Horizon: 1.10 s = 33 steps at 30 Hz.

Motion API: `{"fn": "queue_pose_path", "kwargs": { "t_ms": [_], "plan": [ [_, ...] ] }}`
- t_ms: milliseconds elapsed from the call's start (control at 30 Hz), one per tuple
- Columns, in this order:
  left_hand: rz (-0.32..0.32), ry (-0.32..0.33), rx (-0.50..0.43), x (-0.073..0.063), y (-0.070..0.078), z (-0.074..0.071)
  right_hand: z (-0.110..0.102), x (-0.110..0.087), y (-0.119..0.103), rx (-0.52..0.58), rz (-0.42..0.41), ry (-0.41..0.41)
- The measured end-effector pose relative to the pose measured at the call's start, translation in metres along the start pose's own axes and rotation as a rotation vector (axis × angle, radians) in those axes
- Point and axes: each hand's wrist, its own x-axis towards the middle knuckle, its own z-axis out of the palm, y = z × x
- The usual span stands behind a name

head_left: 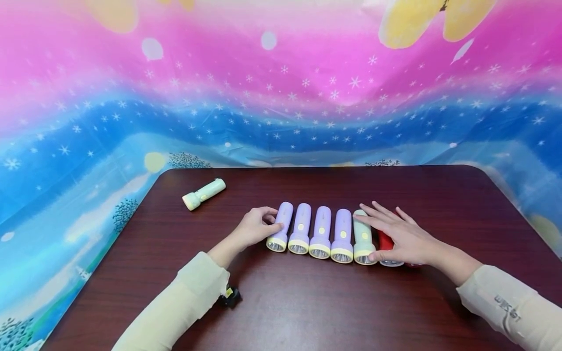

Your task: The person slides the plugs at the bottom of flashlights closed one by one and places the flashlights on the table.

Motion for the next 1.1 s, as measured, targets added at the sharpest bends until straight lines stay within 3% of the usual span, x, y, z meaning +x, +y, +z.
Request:
{"fn": "queue_pose_path", "kwargs": {
  "t_ms": [633,800,1100],
  "plan": [
    [-0.026,-0.04,-0.07,-0.001,-0.005,-0.006,-0.001,0.001,-0.001,-0.027,-0.014,0.005],
    [-0.01,-0.037,-0.091,0.0,-0.008,-0.018,0.0,0.001,0.001,-0.031,-0.012,0.008],
    [-0.011,0.06,-0.036,0.007,-0.03,-0.054,0.001,0.0,0.003,-0.032,-0.011,0.001]
  ]
}}
